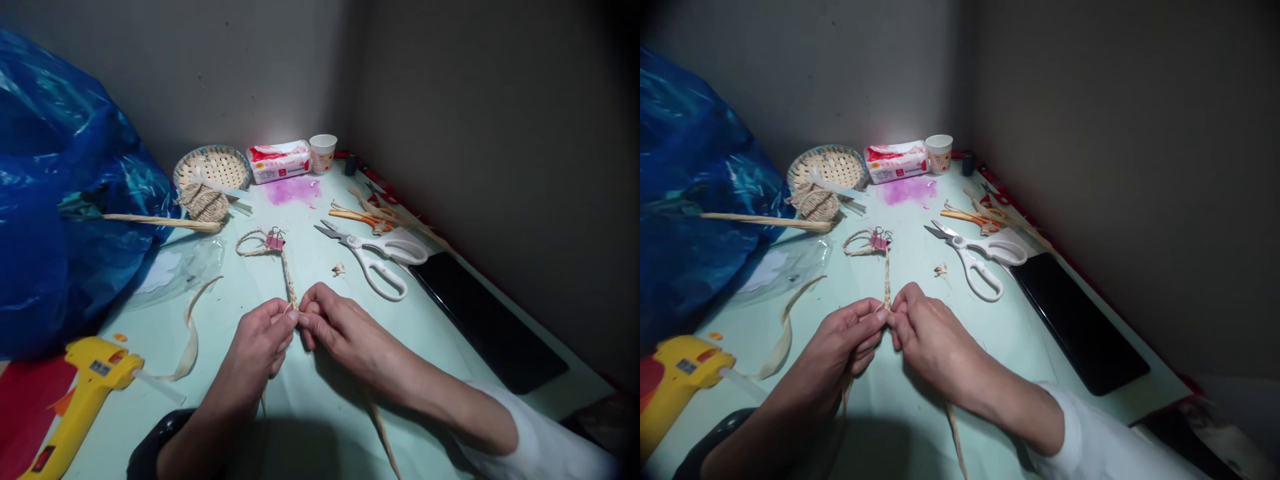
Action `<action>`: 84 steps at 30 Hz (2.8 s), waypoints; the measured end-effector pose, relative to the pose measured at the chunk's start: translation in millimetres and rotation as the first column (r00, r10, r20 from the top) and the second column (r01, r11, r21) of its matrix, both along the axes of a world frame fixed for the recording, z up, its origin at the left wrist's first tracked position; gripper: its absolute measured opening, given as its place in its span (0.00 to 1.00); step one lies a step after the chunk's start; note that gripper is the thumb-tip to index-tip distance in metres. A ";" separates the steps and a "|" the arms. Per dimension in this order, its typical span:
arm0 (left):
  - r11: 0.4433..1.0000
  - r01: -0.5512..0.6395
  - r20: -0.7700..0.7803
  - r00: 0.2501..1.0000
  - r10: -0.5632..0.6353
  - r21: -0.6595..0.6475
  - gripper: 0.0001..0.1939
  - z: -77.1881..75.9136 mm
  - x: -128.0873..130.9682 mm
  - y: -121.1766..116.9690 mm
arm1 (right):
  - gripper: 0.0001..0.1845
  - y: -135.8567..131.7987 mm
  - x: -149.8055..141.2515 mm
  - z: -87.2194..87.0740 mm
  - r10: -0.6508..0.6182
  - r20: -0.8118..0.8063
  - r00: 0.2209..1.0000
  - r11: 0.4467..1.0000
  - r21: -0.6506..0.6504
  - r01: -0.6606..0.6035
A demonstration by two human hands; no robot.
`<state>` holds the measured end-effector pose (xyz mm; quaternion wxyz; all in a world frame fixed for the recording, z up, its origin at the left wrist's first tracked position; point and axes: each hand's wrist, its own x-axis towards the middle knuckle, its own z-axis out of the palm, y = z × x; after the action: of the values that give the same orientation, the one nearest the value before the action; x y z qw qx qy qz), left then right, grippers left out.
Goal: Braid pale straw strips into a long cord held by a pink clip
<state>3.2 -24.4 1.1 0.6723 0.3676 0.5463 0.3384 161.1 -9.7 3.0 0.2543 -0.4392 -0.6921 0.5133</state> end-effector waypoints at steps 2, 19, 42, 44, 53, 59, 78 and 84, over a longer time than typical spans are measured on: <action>1.000 -0.011 -0.010 1.000 0.011 0.015 0.13 0.0 -0.1 -0.6 | 0.07 -1.1 0.9 0.8 -0.011 0.031 0.999 1.000 0.004 0.011; 0.987 -0.069 -0.125 0.988 0.088 0.145 0.13 0.7 3.5 -3.2 | 0.09 -14.2 2.5 6.4 -0.217 0.158 0.963 0.910 0.390 0.141; 0.993 -0.065 0.080 0.995 0.057 0.100 0.10 5.9 -1.9 -8.1 | 0.20 9.0 3.9 14.3 0.114 0.077 0.991 0.993 0.021 -0.116; 0.992 -0.062 0.074 0.996 0.054 0.114 0.09 5.1 -0.2 -9.8 | 0.22 10.8 -1.9 7.6 0.108 0.060 0.992 0.994 -0.008 -0.107; 0.980 -0.059 -0.125 0.989 0.084 0.192 0.10 3.2 -2.2 -15.2 | 0.19 8.3 3.6 3.7 0.126 0.043 0.991 0.992 0.019 -0.127; 0.970 -0.013 -0.440 0.890 0.122 0.243 0.07 13.7 -0.4 -19.0 | 0.19 7.4 3.4 -0.2 0.081 0.001 0.997 0.997 0.019 -0.081; 0.728 0.214 -0.627 0.691 0.359 0.652 0.07 -8.6 14.8 -43.7 | 0.18 1.8 -2.0 -0.5 -0.029 -0.342 0.939 0.961 -0.268 -0.068; 0.677 0.207 -0.591 0.698 0.404 0.707 0.06 -13.4 27.9 -55.5 | 0.16 4.2 -2.5 -1.1 -0.125 -0.384 0.915 0.916 -0.400 -0.043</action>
<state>31.1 -79.8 -12.3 0.1830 0.6704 0.5994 0.3973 158.6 -5.4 1.9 0.3068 -0.3816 -0.4958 0.7173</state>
